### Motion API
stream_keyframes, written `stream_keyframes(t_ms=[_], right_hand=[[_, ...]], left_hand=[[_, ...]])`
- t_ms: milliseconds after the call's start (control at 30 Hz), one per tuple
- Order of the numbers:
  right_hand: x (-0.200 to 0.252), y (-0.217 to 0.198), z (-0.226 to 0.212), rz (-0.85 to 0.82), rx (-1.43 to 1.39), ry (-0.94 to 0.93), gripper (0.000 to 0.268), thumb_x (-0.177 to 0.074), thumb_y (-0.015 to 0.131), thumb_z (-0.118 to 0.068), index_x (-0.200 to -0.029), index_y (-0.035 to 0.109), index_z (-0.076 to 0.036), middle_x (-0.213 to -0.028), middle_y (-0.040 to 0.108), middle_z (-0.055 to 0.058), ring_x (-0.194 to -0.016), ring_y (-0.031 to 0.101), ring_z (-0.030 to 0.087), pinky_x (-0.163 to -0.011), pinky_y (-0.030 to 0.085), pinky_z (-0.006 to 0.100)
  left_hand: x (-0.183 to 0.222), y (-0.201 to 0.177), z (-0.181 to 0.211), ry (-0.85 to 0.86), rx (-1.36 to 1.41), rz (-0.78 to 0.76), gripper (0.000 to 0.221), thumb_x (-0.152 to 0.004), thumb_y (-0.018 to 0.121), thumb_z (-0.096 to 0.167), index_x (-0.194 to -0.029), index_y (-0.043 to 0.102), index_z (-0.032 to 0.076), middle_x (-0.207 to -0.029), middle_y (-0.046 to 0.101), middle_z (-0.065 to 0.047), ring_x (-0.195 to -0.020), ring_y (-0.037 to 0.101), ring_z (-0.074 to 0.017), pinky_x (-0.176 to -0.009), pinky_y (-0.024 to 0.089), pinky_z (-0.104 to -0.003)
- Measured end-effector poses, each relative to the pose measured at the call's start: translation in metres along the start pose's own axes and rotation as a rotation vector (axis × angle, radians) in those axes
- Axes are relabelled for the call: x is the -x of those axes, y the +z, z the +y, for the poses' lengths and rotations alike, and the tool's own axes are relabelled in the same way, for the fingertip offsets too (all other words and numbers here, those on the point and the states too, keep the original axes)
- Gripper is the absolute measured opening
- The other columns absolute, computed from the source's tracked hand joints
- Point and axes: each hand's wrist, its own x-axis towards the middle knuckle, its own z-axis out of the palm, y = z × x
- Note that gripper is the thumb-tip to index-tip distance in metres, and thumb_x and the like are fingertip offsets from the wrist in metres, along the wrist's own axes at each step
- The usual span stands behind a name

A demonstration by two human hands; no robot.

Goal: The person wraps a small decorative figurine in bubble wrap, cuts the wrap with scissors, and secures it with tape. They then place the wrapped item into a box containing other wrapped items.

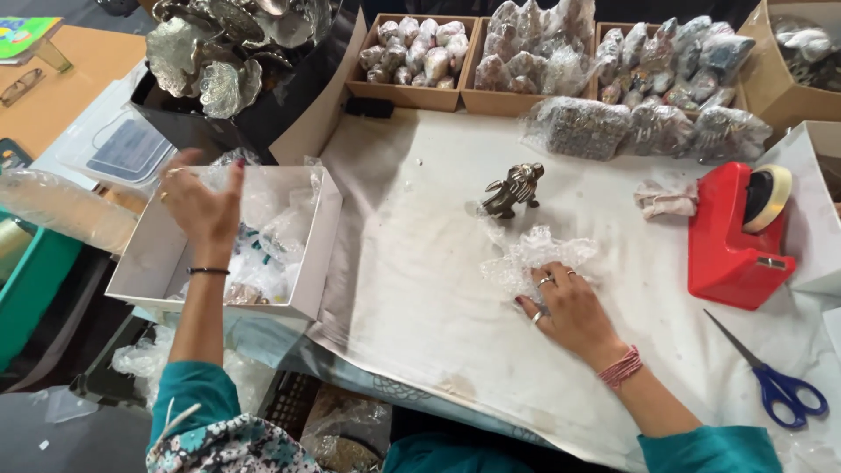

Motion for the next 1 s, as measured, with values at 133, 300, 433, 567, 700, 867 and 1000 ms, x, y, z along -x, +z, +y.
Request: stream_keyframes(t_ms=[133,300,433,567,700,867,1000], right_hand=[[0.0,-0.002,-0.001,0.005,0.001,-0.001,0.048,-0.087,0.071,-0.034,-0.119,0.066,0.001,-0.113,0.063,0.017,-0.101,0.063,0.032,-0.088,0.053,0.042],[0.001,0.002,0.0,0.013,0.018,-0.001,0.049,-0.086,0.071,-0.035,-0.118,0.066,0.002,-0.113,0.062,0.017,-0.102,0.063,0.033,-0.088,0.053,0.043],[-0.001,-0.001,-0.001,0.022,0.021,-0.003,0.049,-0.086,0.071,-0.035,-0.118,0.066,0.002,-0.112,0.063,0.017,-0.102,0.063,0.033,-0.088,0.053,0.043],[-0.001,-0.002,-0.001,0.012,0.007,0.019,0.05,-0.086,0.071,-0.036,-0.117,0.066,0.002,-0.111,0.063,0.018,-0.101,0.063,0.033,-0.088,0.053,0.043],[0.002,0.001,-0.001,0.011,0.019,0.002,0.049,-0.087,0.071,-0.036,-0.117,0.066,0.002,-0.111,0.063,0.018,-0.101,0.063,0.033,-0.088,0.053,0.043],[0.002,-0.001,0.001,0.012,0.015,0.021,0.049,-0.087,0.071,-0.037,-0.116,0.065,0.002,-0.111,0.062,0.018,-0.101,0.063,0.033,-0.087,0.053,0.043],[-0.001,-0.001,-0.002,0.007,-0.018,0.02,0.049,-0.087,0.071,-0.036,-0.117,0.065,0.003,-0.111,0.062,0.018,-0.1,0.063,0.033,-0.088,0.053,0.043]], left_hand=[[-0.007,0.043,-0.064,0.043,-0.143,0.182,0.067,-0.091,0.084,0.044,-0.123,0.057,-0.008,-0.116,0.062,-0.024,-0.104,0.06,-0.0332,-0.09,0.051,-0.046],[0.018,0.054,0.013,-0.148,0.192,-0.413,0.043,-0.094,0.072,0.038,-0.113,0.064,0.001,-0.106,0.07,-0.014,-0.096,0.069,-0.0241,-0.084,0.057,-0.039],[0.02,0.093,-0.005,0.378,-0.154,-0.344,0.025,-0.081,0.077,0.022,-0.102,0.076,0.007,-0.102,0.07,-0.015,-0.095,0.067,-0.0362,-0.084,0.053,-0.045],[0.018,0.117,-0.015,0.57,-0.563,-0.331,0.013,-0.09,0.062,0.009,-0.099,0.073,0.008,-0.109,0.069,-0.014,-0.099,0.068,-0.0337,-0.083,0.055,-0.046],[0.016,0.104,-0.005,0.579,-0.589,-0.412,0.013,-0.09,0.062,0.013,-0.095,0.074,0.01,-0.104,0.071,-0.011,-0.104,0.068,-0.0308,-0.089,0.053,-0.051],[0.011,0.038,0.071,0.274,-0.602,-0.54,0.018,-0.094,0.062,0.023,-0.102,0.078,0.017,-0.104,0.074,-0.014,-0.101,0.068,-0.0312,-0.095,0.046,-0.056],[0.041,0.011,0.148,0.426,-0.027,0.016,0.012,-0.1,0.069,0.014,-0.109,0.076,0.01,-0.108,0.075,-0.011,-0.093,0.071,-0.0298,-0.083,0.055,-0.04]])
